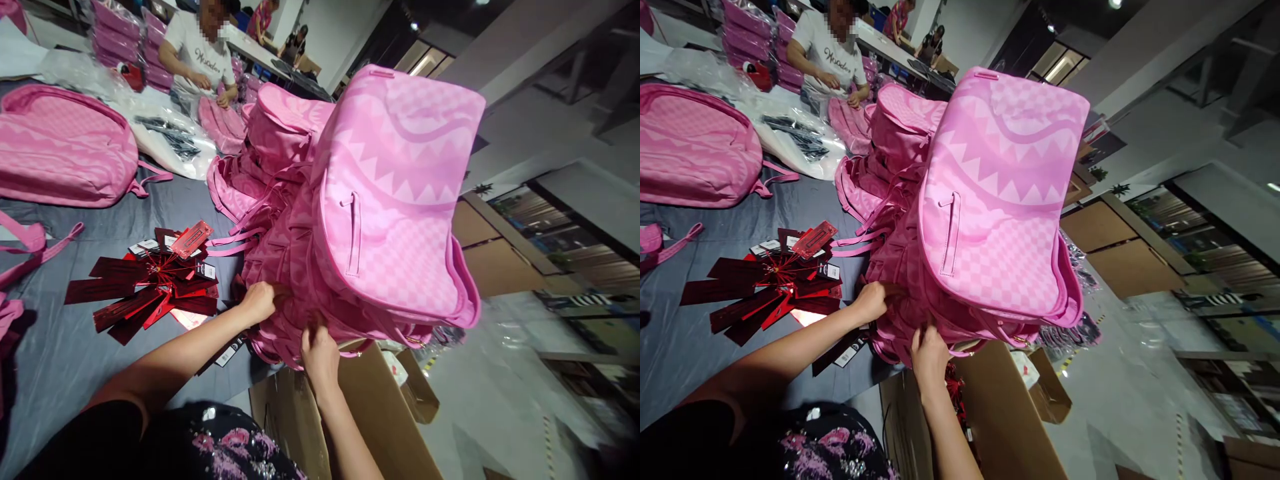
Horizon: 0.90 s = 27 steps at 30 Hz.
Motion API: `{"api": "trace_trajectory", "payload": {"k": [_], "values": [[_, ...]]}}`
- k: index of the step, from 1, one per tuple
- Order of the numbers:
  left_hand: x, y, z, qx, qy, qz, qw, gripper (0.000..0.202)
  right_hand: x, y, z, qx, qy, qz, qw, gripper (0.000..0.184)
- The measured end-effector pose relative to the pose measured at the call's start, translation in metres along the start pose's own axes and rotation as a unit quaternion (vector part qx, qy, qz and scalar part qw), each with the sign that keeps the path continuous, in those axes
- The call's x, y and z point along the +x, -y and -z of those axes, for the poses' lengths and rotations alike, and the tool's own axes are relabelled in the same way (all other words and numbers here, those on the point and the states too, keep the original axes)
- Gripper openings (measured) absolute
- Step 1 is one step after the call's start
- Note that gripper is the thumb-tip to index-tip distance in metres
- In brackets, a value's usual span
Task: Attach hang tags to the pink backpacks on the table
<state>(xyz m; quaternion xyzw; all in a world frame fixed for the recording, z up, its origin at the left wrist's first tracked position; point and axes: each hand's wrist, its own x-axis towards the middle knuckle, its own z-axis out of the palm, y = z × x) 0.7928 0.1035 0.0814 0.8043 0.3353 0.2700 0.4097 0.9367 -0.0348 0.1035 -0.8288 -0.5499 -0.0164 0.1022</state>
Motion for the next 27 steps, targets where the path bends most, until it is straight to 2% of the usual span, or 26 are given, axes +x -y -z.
{"api": "trace_trajectory", "payload": {"k": [5,7,9,14,16,17,19,21,23,25,27], "values": [[0.001,-0.004,-0.004,-0.024,0.072,-0.107,0.991,0.035,-0.006,-0.004,-0.003,0.136,-0.088,0.039,0.986,0.033],[0.003,-0.008,-0.009,-0.040,0.088,-0.120,0.988,0.034,-0.010,-0.006,-0.008,0.145,-0.110,0.040,0.982,0.030],[0.006,-0.012,-0.013,-0.048,0.099,-0.123,0.986,0.033,-0.011,-0.007,-0.012,0.109,-0.110,0.040,0.987,0.033],[0.010,-0.022,-0.023,-0.072,0.127,-0.078,0.986,0.034,-0.003,-0.014,-0.007,-0.035,-0.082,0.028,0.996,0.046],[0.005,-0.024,-0.022,-0.099,0.126,-0.058,0.985,0.033,-0.005,-0.020,0.001,-0.054,-0.103,0.041,0.992,0.046],[0.001,-0.024,-0.019,-0.093,0.129,-0.049,0.986,0.029,-0.006,-0.024,0.005,-0.053,-0.127,0.053,0.989,0.044],[-0.008,-0.026,-0.011,-0.018,0.140,-0.024,0.990,0.019,-0.010,-0.029,0.012,-0.042,-0.184,0.085,0.978,0.040],[-0.016,-0.028,-0.001,0.075,0.157,0.004,0.985,0.021,-0.011,-0.030,0.014,-0.021,-0.232,0.128,0.964,0.035],[-0.022,-0.029,0.006,0.108,0.169,0.014,0.980,0.027,-0.008,-0.027,0.012,0.007,-0.258,0.169,0.951,0.030],[-0.026,-0.027,0.003,0.093,0.178,0.010,0.980,0.029,-0.004,-0.021,0.008,0.042,-0.262,0.197,0.944,0.026],[-0.031,-0.022,-0.012,0.077,0.183,0.010,0.980,0.031,0.000,-0.017,0.004,0.087,-0.244,0.200,0.945,0.024]]}}
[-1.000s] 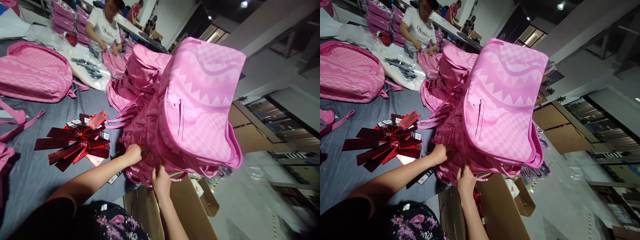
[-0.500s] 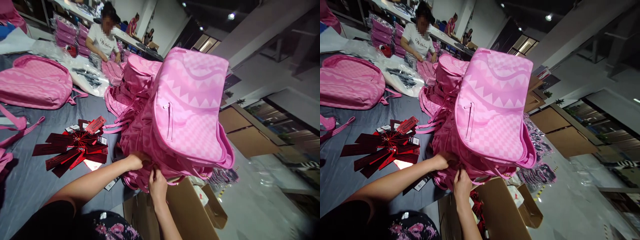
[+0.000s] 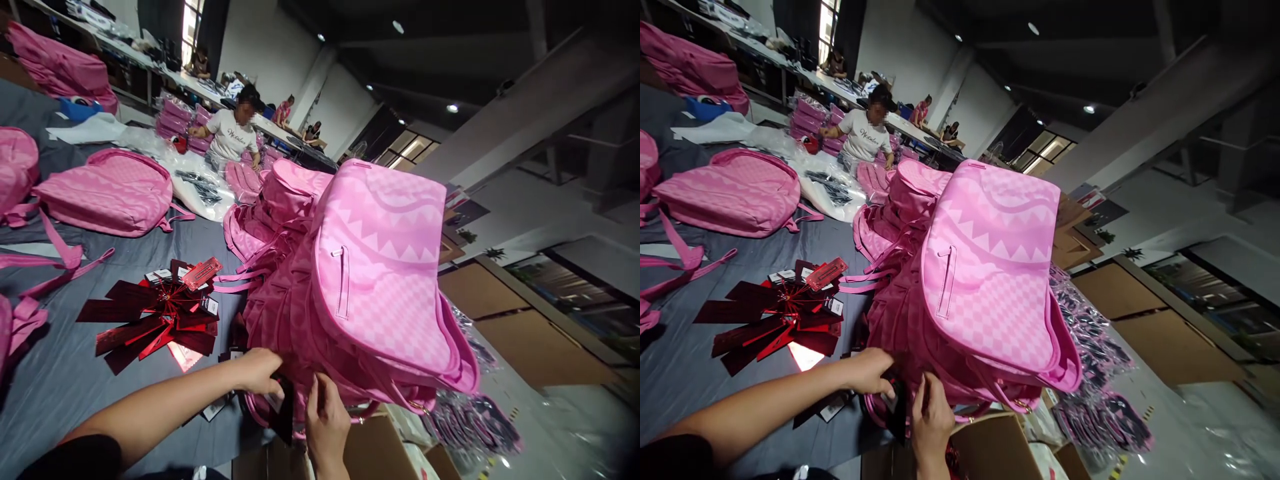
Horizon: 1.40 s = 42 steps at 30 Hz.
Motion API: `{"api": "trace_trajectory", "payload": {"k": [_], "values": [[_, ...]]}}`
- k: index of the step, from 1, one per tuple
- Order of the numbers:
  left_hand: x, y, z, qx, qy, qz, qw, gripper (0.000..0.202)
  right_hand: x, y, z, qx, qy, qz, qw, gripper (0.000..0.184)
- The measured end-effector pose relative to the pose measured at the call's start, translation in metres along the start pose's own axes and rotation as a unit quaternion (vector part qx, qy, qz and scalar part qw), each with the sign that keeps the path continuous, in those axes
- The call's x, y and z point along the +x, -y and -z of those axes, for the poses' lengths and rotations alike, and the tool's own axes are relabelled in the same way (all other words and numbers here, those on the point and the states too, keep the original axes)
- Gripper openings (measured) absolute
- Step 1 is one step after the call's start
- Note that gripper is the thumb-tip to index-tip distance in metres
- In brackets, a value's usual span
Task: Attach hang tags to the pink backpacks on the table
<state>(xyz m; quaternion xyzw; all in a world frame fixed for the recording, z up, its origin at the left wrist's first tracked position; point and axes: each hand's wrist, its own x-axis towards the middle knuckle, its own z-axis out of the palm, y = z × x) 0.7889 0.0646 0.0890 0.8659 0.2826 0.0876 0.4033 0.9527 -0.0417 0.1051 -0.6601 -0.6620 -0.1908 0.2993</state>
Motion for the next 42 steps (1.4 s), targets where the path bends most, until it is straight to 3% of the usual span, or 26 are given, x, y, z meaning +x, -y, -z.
{"api": "trace_trajectory", "payload": {"k": [3,6,9,11,13,16,20,24,27,31,33,35,37,39,42], "values": [[0.003,0.005,-0.036,-0.026,-0.014,-0.001,1.000,0.032,0.003,-0.002,-0.005,0.069,0.018,-0.042,0.997,0.023],[0.001,0.007,-0.063,-0.111,-0.091,0.013,0.990,0.025,0.006,-0.009,-0.004,0.114,0.020,-0.066,0.991,0.023],[-0.003,0.006,-0.065,-0.237,-0.205,0.004,0.949,0.019,0.008,-0.016,-0.004,0.155,0.053,-0.065,0.984,0.022],[-0.003,0.006,-0.057,-0.262,-0.264,-0.018,0.928,0.013,0.008,-0.020,-0.004,0.183,0.081,-0.055,0.978,0.021],[-0.002,0.007,-0.048,-0.221,-0.300,-0.046,0.927,0.016,0.008,-0.022,-0.004,0.205,0.094,-0.039,0.974,0.019],[0.000,0.007,-0.036,-0.057,-0.355,-0.119,0.925,0.022,0.009,-0.022,-0.001,0.227,0.106,-0.020,0.968,0.017],[0.003,0.006,-0.027,0.134,-0.431,-0.234,0.861,0.021,0.012,-0.019,0.007,0.229,0.148,-0.047,0.961,0.018],[0.007,0.007,-0.027,0.187,-0.466,-0.223,0.836,0.013,0.012,-0.014,0.008,0.204,0.150,-0.055,0.966,0.023],[0.007,0.005,-0.032,0.184,-0.461,-0.226,0.838,0.017,0.011,-0.012,0.005,0.180,0.144,-0.033,0.973,0.024],[0.006,0.000,-0.035,0.054,-0.349,-0.271,0.896,0.024,0.011,-0.014,0.003,0.195,0.147,-0.052,0.968,0.029],[0.008,-0.002,-0.032,-0.092,-0.299,-0.234,0.920,0.025,0.012,-0.017,0.003,0.209,0.157,-0.079,0.962,0.030],[0.012,-0.003,-0.029,-0.235,-0.271,-0.162,0.919,0.026,0.015,-0.019,0.004,0.226,0.181,-0.105,0.951,0.030],[0.015,-0.002,-0.025,-0.312,-0.234,-0.121,0.913,0.024,0.017,-0.021,0.004,0.244,0.203,-0.123,0.940,0.030],[0.014,-0.001,-0.022,-0.304,-0.192,-0.120,0.925,0.022,0.019,-0.021,0.005,0.256,0.215,-0.127,0.934,0.029],[0.010,0.000,-0.019,-0.213,-0.166,-0.118,0.956,0.022,0.020,-0.022,0.004,0.252,0.227,-0.094,0.936,0.027]]}}
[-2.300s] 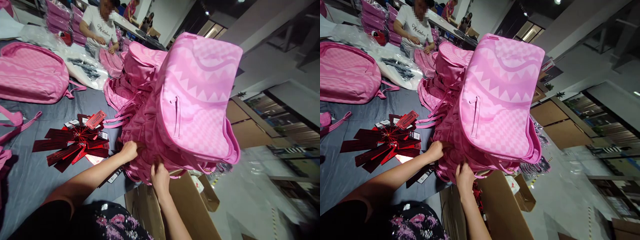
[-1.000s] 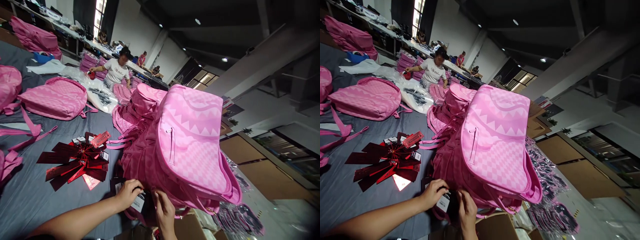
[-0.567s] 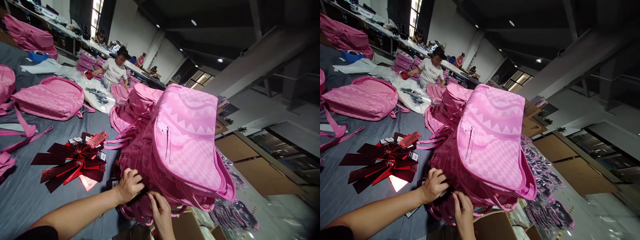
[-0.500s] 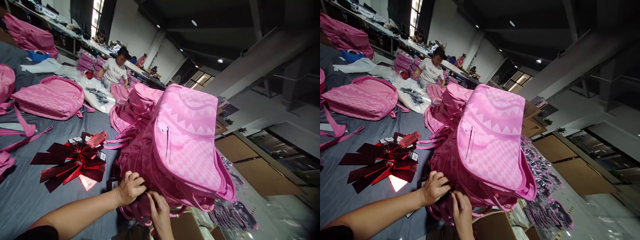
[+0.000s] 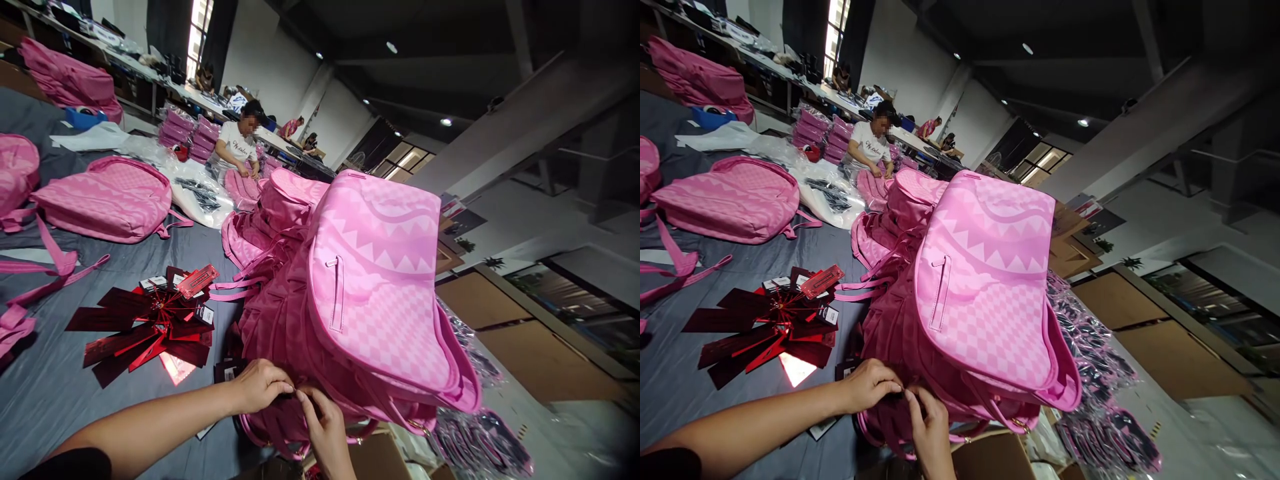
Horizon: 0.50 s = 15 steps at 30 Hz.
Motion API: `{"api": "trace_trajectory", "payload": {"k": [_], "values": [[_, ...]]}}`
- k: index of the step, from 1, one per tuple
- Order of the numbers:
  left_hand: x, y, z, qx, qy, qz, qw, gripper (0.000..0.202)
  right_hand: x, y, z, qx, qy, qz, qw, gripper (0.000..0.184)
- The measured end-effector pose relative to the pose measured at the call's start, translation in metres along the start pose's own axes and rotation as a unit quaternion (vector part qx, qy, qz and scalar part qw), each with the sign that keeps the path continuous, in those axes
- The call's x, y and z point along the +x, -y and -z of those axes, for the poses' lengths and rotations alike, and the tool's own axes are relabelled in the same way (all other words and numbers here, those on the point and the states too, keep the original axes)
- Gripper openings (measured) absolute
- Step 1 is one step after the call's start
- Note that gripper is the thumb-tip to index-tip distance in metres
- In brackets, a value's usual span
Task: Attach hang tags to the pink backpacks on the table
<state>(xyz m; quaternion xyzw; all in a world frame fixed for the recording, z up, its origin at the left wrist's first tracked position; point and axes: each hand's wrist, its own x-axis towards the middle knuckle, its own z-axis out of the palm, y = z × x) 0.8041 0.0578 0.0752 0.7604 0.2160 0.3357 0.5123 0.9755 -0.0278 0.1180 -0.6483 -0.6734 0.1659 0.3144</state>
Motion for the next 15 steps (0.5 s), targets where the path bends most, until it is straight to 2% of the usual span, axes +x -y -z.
{"api": "trace_trajectory", "payload": {"k": [7,12,15], "values": [[-0.0020,-0.0024,0.0034,0.142,0.047,0.020,0.988,0.023,0.0012,-0.0017,-0.0015,-0.053,0.019,0.072,0.996,0.022],[-0.0015,-0.0032,0.0068,0.139,0.053,0.021,0.989,0.023,0.0033,0.0039,0.0013,-0.055,0.032,0.082,0.995,0.022],[-0.0019,-0.0041,0.0103,0.177,0.063,0.009,0.982,0.024,0.0041,0.0056,0.0010,-0.059,0.035,0.089,0.994,0.022]]}}
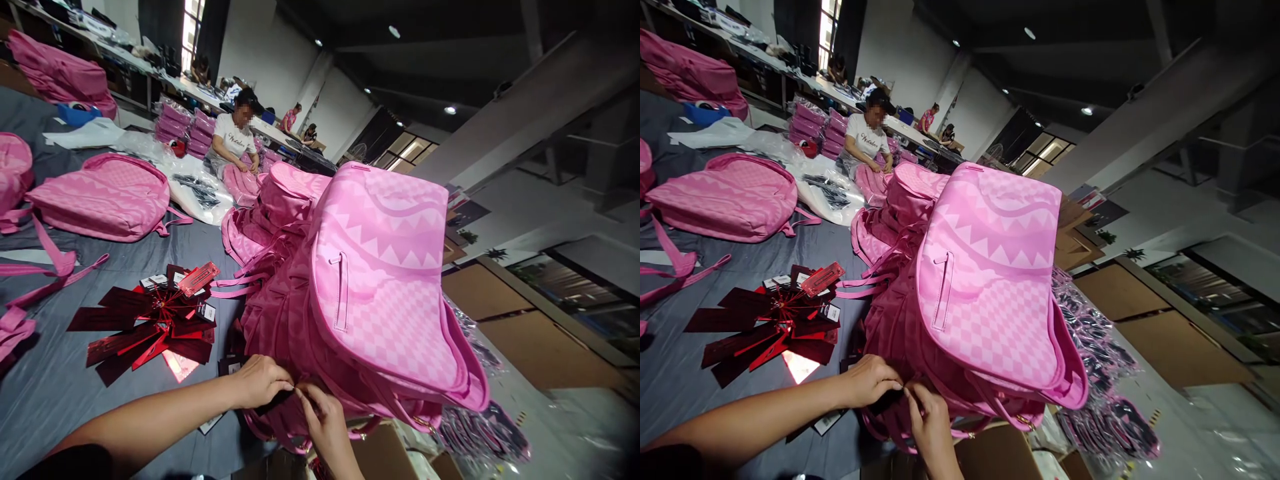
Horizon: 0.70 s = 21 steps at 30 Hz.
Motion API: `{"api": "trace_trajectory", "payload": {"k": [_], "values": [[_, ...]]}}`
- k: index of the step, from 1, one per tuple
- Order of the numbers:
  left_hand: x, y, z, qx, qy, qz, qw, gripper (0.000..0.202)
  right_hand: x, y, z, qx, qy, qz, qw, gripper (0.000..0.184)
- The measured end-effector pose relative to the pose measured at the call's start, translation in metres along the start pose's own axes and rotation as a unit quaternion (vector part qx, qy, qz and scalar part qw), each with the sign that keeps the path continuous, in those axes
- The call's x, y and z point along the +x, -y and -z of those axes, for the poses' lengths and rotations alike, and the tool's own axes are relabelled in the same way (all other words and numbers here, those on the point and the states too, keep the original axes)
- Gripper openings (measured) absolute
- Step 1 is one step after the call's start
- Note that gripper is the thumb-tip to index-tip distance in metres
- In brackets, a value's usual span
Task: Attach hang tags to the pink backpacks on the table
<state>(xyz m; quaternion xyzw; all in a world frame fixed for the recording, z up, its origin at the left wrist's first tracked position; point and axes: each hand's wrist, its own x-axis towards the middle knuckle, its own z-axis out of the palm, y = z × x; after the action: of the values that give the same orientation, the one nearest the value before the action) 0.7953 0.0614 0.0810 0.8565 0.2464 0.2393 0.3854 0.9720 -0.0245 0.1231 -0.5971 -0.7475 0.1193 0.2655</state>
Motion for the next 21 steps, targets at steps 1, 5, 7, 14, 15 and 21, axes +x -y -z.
{"api": "trace_trajectory", "payload": {"k": [1,5,7,14,15,21], "values": [[0.000,0.000,0.001,0.017,0.004,-0.004,1.000,0.024,0.000,0.000,0.000,-0.005,0.004,0.003,1.000,0.022],[0.000,-0.003,0.005,0.072,0.024,-0.020,0.997,0.023,0.001,0.003,-0.002,-0.046,0.022,0.011,0.999,0.025],[0.003,-0.005,0.006,0.093,0.034,-0.018,0.995,0.020,0.002,0.003,-0.002,-0.080,0.023,0.024,0.996,0.026],[0.009,-0.006,0.004,0.140,0.063,-0.002,0.988,0.015,0.000,-0.004,-0.004,-0.111,0.080,0.036,0.990,0.024],[0.009,-0.005,0.003,0.142,0.065,-0.008,0.988,0.014,0.000,-0.003,-0.004,-0.108,0.081,0.033,0.990,0.025],[0.005,-0.012,0.000,0.159,0.056,0.006,0.986,0.018,0.004,0.006,-0.006,-0.113,0.063,0.012,0.992,0.026]]}}
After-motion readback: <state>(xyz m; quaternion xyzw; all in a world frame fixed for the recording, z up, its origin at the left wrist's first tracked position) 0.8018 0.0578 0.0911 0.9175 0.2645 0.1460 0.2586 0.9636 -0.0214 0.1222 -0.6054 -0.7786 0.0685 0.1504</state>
